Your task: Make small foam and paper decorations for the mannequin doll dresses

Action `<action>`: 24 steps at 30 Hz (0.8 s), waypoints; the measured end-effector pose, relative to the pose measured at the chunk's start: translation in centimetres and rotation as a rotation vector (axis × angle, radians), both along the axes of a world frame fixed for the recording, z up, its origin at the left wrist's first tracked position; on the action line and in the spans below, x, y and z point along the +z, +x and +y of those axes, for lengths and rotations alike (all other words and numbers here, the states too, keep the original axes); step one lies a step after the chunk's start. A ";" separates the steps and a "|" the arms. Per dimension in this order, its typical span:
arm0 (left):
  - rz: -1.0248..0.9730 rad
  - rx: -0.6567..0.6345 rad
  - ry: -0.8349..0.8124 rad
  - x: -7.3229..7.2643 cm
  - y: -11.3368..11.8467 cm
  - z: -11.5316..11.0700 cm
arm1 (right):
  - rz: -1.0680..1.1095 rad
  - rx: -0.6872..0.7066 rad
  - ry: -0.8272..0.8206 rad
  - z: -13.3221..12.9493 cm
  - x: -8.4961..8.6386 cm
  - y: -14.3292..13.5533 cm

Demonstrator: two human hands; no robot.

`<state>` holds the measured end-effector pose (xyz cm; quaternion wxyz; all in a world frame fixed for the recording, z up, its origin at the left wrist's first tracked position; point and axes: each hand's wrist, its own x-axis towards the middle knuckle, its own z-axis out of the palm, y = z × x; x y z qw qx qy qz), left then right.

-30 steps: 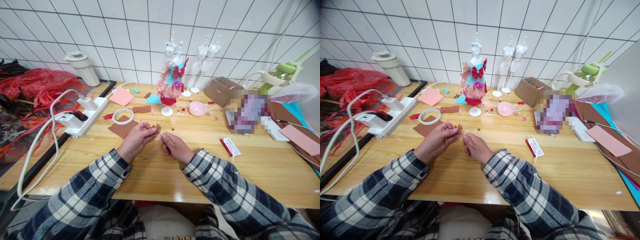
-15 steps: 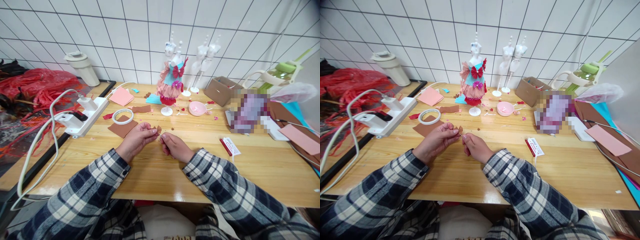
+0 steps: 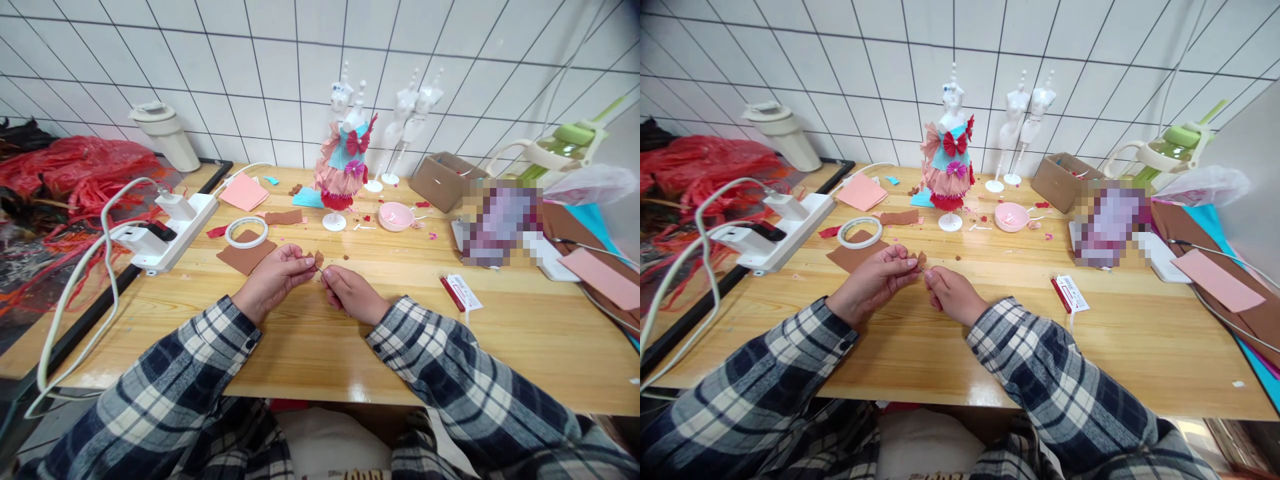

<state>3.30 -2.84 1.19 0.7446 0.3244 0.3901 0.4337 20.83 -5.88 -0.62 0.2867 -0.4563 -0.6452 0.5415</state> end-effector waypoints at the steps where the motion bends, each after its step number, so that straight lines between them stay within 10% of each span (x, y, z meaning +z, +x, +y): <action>1: -0.002 0.002 -0.003 0.0 0.0 0.0 | -0.004 0.000 0.001 0.0 0.0 0.0; 24: -0.006 0.022 0.007 0.1 0.0 0.0 | -0.027 -0.016 0.045 0.0 -0.3 0.0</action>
